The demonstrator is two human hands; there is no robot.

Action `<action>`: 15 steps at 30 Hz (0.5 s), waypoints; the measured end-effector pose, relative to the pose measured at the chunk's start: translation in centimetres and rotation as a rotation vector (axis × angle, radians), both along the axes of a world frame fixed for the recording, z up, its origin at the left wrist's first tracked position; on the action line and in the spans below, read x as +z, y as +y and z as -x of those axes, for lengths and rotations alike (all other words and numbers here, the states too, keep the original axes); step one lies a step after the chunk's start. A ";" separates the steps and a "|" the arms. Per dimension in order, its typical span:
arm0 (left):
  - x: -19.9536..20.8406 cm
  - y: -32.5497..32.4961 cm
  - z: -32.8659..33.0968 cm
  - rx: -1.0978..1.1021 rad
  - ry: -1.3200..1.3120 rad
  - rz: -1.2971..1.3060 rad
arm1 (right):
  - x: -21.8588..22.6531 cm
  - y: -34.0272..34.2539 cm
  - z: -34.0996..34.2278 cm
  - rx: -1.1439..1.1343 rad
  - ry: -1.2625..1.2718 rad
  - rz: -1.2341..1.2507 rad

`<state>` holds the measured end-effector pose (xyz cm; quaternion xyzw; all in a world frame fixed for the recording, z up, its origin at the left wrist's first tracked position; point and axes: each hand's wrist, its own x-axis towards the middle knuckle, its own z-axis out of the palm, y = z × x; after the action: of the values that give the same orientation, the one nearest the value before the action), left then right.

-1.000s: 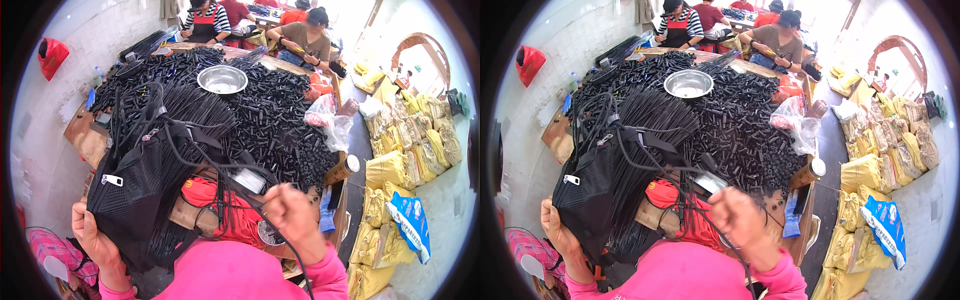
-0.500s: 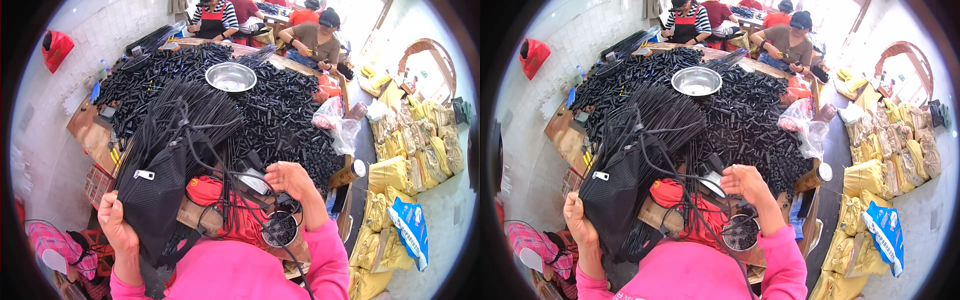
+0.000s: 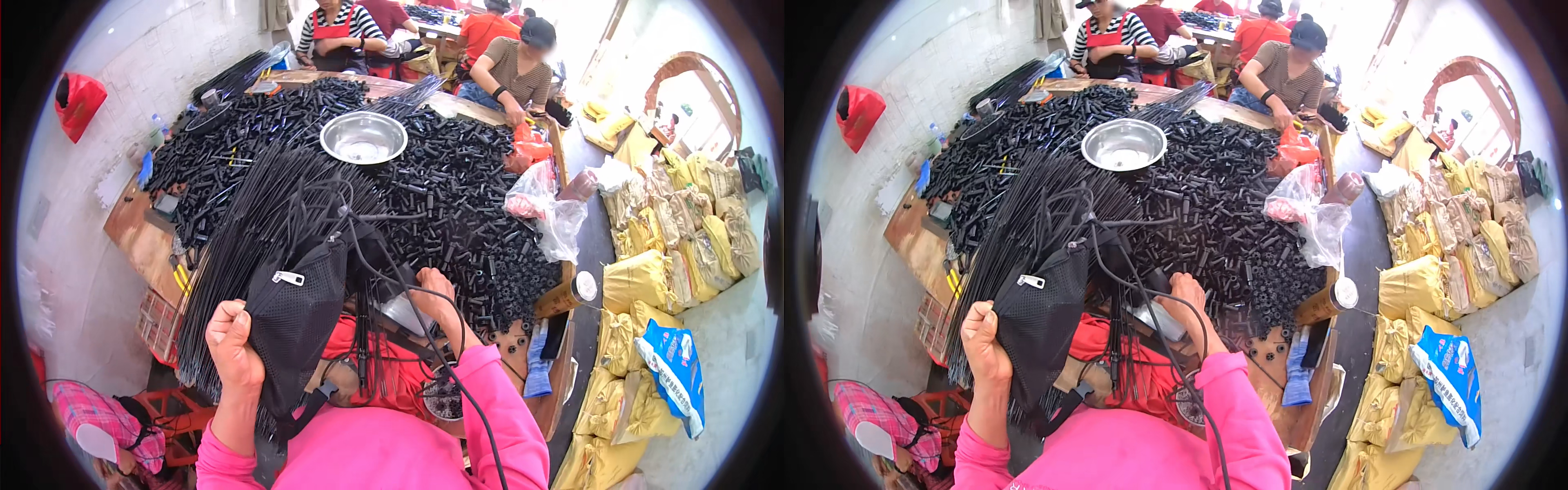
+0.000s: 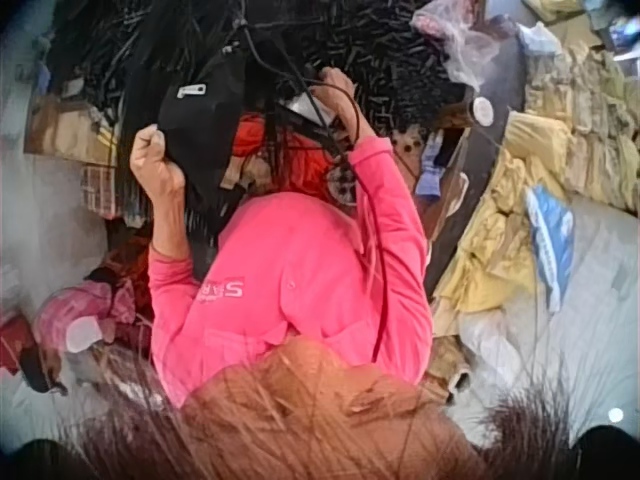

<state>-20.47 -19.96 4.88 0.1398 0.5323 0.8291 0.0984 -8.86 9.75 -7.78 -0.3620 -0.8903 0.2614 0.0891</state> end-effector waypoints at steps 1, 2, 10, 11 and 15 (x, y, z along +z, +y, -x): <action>-0.4 0.4 0.1 0.000 -0.002 0.002 | 0.0 0.2 -0.4 -0.027 -0.009 0.039; -0.3 1.0 0.2 -0.012 0.002 -0.006 | 0.0 0.5 -0.8 -0.056 -0.017 0.078; -1.6 3.4 0.2 -0.127 -0.015 -0.051 | 9.7 6.8 -11.5 -0.366 0.873 0.604; -2.1 4.2 0.0 -0.152 -0.027 -0.049 | 11.3 8.2 -13.7 -0.438 1.072 0.577; -4.2 5.6 -0.4 -0.183 -0.019 -0.012 | 22.4 11.5 -23.6 -0.366 1.621 0.485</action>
<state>-20.06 -14.40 0.71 0.1804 0.5115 0.8211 0.1778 14.76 21.22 14.64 -0.2105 -0.3994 0.6032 0.6575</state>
